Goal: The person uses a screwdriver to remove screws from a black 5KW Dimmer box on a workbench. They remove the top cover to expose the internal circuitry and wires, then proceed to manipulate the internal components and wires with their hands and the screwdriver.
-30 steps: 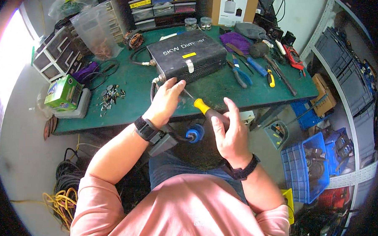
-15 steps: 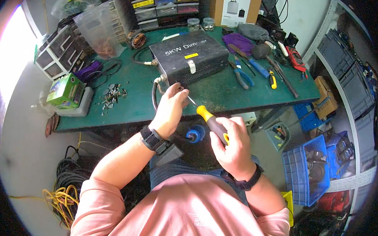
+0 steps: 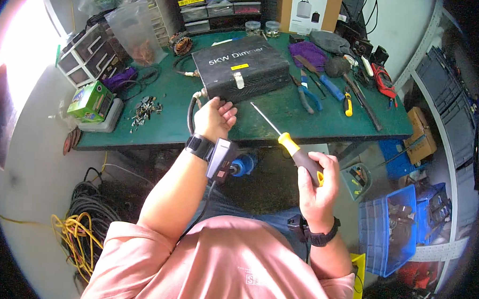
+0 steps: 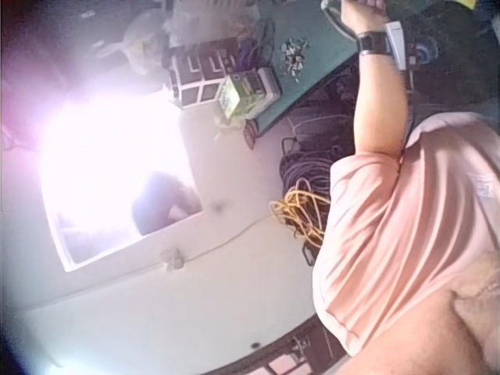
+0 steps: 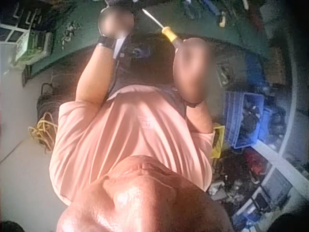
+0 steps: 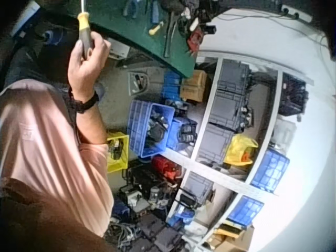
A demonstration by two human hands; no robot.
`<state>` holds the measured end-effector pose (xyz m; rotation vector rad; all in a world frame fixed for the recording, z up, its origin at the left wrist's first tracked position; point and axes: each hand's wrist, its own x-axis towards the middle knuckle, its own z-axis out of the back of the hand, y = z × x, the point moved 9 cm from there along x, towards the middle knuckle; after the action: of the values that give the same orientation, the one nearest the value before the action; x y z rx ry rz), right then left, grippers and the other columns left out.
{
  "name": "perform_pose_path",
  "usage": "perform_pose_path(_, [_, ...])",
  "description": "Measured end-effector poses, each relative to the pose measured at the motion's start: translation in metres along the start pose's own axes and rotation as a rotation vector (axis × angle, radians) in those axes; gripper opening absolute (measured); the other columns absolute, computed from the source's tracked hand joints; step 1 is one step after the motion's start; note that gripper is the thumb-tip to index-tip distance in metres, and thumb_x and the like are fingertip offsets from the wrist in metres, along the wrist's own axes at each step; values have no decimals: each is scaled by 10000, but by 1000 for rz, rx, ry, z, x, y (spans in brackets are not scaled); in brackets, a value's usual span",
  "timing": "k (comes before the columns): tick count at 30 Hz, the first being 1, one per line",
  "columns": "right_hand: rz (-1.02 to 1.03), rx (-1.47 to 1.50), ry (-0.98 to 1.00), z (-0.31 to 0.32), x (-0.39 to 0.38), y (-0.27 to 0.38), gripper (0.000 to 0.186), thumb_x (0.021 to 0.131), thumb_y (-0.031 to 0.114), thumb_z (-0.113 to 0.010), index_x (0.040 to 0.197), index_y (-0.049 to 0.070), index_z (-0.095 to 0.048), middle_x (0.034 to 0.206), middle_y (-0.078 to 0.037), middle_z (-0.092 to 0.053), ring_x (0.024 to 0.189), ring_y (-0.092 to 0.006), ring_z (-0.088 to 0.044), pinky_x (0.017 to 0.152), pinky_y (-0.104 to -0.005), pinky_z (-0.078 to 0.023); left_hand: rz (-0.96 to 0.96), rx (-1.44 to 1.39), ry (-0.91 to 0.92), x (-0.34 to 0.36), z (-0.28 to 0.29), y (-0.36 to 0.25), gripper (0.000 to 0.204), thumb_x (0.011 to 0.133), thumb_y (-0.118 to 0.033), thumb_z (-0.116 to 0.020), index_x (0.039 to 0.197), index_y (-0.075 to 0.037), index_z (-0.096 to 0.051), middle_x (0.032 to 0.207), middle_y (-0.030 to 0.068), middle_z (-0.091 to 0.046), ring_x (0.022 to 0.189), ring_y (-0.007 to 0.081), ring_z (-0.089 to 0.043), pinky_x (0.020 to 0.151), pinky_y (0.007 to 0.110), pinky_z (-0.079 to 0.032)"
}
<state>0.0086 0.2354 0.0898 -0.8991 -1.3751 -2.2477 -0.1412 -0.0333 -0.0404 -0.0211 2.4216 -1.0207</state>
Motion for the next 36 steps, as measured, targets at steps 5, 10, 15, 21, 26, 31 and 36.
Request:
perform_pose_path(5, [-43,25,9,17,-4,-20,258,796,28,-648,1033,3,-547,887,-126,-513,794,-270,-521,720,-351,-430,-63,-24,-87,-7,-8,-10,184,947,-227,-466,930,-51,-518,837,86,-629,695,209,-615,540,301,-491])
perform_pose_path(10, [-44,63,-9,28,-6,-35,251,798,26,-646,1028,1,-549,876,-123,-512,791,-261,-520,712,-343,-427,-67,-44,-79,-6,-11,-13,186,927,-203,-464,821,-61,-523,777,68,-628,658,198,-622,521,297,-491])
perform_pose_path(15, [-71,73,-15,30,-9,-42,235,810,31,-637,1028,4,-552,886,-117,-518,788,-247,-517,710,-335,-425,-62,-14,121,-45,-35,-11,124,875,-160,-507,801,-60,-511,704,54,-550,634,195,-550,556,306,-460])
perform_pose_path(21, [-661,531,-67,16,-38,-90,228,897,137,-588,1100,38,-555,760,0,-533,521,-55,-452,457,-195,-380,-567,530,92,-60,31,-164,144,872,-211,-539,853,-74,-576,719,20,-566,595,134,-539,542,257,-422])
perform_pose_path(26, [-761,667,-98,3,-47,-101,219,925,188,-557,1096,52,-557,679,1,-508,495,-59,-432,440,-193,-368,-731,1430,-255,-23,110,-236,142,785,-129,-601,793,11,-623,627,33,-579,536,121,-541,484,289,-422])
perform_pose_path(31, [-769,661,-122,-4,-47,-98,232,925,197,-567,1100,47,-554,690,-4,-507,512,-53,-435,434,-191,-364,-886,1847,-358,1,133,-254,160,680,-137,-647,777,-12,-673,756,200,-659,728,372,-642,698,399,-514])
perform_pose_path(36, [-756,629,-74,-9,-42,-84,238,925,193,-568,1112,48,-549,699,-7,-516,526,-54,-444,446,-191,-373,-887,1985,-377,15,136,-248,191,709,-154,-655,836,-11,-656,817,199,-656,798,378,-628,737,412,-507])
